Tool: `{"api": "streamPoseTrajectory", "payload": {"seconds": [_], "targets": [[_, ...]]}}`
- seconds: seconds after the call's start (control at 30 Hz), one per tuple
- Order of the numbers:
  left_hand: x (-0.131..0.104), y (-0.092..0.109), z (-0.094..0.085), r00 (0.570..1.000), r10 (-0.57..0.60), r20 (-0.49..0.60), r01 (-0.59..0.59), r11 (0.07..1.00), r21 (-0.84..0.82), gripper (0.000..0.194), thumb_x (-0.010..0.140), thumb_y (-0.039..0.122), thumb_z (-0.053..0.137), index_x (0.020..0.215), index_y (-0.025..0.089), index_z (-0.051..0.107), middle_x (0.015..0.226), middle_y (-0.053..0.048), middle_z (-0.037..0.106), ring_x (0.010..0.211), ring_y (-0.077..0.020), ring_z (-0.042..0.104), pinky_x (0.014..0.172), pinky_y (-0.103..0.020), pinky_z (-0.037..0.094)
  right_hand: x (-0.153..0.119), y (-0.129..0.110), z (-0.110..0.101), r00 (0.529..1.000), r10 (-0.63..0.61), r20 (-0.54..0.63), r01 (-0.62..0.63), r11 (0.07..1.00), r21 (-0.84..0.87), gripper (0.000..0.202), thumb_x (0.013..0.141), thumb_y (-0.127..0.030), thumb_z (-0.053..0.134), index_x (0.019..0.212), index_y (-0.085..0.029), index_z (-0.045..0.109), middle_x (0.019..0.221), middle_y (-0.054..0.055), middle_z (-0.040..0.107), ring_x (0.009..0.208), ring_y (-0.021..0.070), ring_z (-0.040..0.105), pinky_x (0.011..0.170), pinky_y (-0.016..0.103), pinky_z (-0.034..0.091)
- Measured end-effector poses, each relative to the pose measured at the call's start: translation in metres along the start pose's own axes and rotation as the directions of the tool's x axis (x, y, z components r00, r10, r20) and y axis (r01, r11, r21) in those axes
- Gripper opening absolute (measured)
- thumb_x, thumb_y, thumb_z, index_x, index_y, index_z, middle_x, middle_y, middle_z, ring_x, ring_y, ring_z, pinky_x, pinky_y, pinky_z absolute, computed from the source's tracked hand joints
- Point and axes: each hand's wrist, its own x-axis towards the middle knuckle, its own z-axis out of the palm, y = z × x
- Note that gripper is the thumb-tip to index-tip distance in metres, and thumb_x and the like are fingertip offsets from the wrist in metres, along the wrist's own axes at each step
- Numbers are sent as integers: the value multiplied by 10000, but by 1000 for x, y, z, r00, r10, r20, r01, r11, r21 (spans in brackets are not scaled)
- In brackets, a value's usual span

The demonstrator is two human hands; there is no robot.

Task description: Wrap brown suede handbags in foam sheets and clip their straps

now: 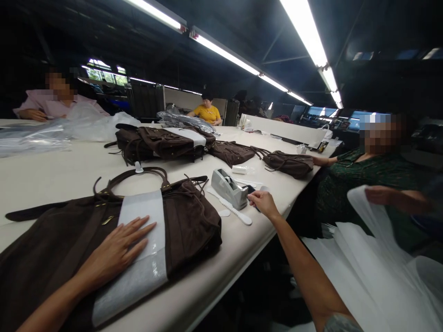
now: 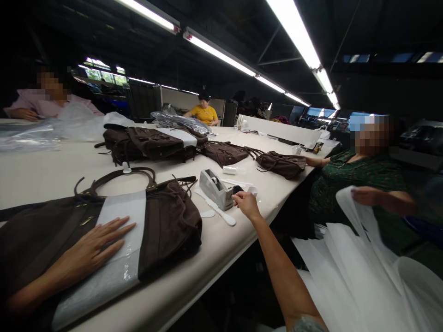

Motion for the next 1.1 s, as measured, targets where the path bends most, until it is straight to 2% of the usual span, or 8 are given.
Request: {"api": "streamPoseTrajectory", "payload": {"seconds": [0.17, 0.27, 0.37, 0.47, 0.53, 0.73, 0.93, 1.1], "targets": [[-3, 23, -19, 993, -77, 95, 79, 997, -16, 526, 937, 516, 315, 1400, 311, 457, 1533, -19, 330, 1424, -247, 274, 1164, -503, 206, -33, 7, 6, 989, 31, -147, -46, 993, -105, 243, 767, -312, 618, 565, -180, 655, 580, 65, 658, 624, 183, 616, 622, 264, 459], [-4, 37, -32, 983, -108, 150, 116, 992, -45, 499, 948, 474, 329, 1403, 308, 449, 1542, -28, 316, 1432, -225, 253, 1173, -477, 170, -67, -19, 13, 970, 25, -240, 4, 992, 123, 280, 764, -426, 654, 702, -161, 719, 657, 84, 694, 573, 178, 616, 566, 275, 489], [-3, 41, -37, 979, -123, 163, 138, 987, -85, 477, 963, 441, 339, 1417, 321, 418, 1557, -18, 286, 1446, -195, 207, 1181, -443, 127, -110, -71, 38, 999, 31, 16, -34, 858, 513, 374, 658, -481, 765, 810, -139, 749, 650, 75, 695, 508, 159, 607, 465, 257, 499], [-3, 39, -37, 972, -135, 190, 160, 979, -126, 460, 970, 425, 353, 1417, 332, 412, 1568, -16, 261, 1452, -194, 180, 1179, -444, 102, -152, -127, 83, 926, -4, 378, -237, 774, 588, 399, 609, -483, 796, 783, -126, 755, 584, 70, 678, 446, 136, 585, 417, 238, 498], [-4, 38, -36, 970, -133, 202, 163, 976, -142, 459, 972, 421, 359, 1419, 332, 406, 1571, -20, 253, 1455, -198, 167, 1176, -448, 94, -170, -153, 116, 878, -11, 479, -309, 751, 583, 416, 615, -471, 788, 827, -115, 756, 569, 65, 675, 435, 130, 586, 413, 230, 505], [-5, 38, -38, 975, -116, 191, 147, 976, -159, 461, 974, 407, 357, 1418, 299, 412, 1570, -50, 255, 1451, -222, 180, 1167, -469, 112, -173, -188, 180, 871, -13, 491, -295, 785, 544, 241, 712, -336, 709, 740, -97, 713, 534, 46, 657, 406, 111, 582, 383, 191, 489], [-6, 37, -39, 982, -101, 162, 131, 974, -183, 448, 972, 378, 359, 1396, 264, 451, 1553, -76, 296, 1442, -238, 211, 1163, -481, 130, -170, -197, 209, 876, 94, 473, -306, 867, 394, 57, 779, -138, 587, 814, -113, 625, 481, 11, 627, 400, 112, 597, 399, 181, 507], [-7, 37, -38, 986, -89, 138, 116, 972, -205, 446, 955, 352, 394, 1383, 255, 471, 1543, -89, 316, 1435, -259, 231, 1156, -508, 144, -166, -190, 219, 883, 144, 447, -294, 912, 286, 181, 762, -78, 577, 895, -168, 493, 456, -13, 619, 395, 150, 612, 389, 215, 515]]}}
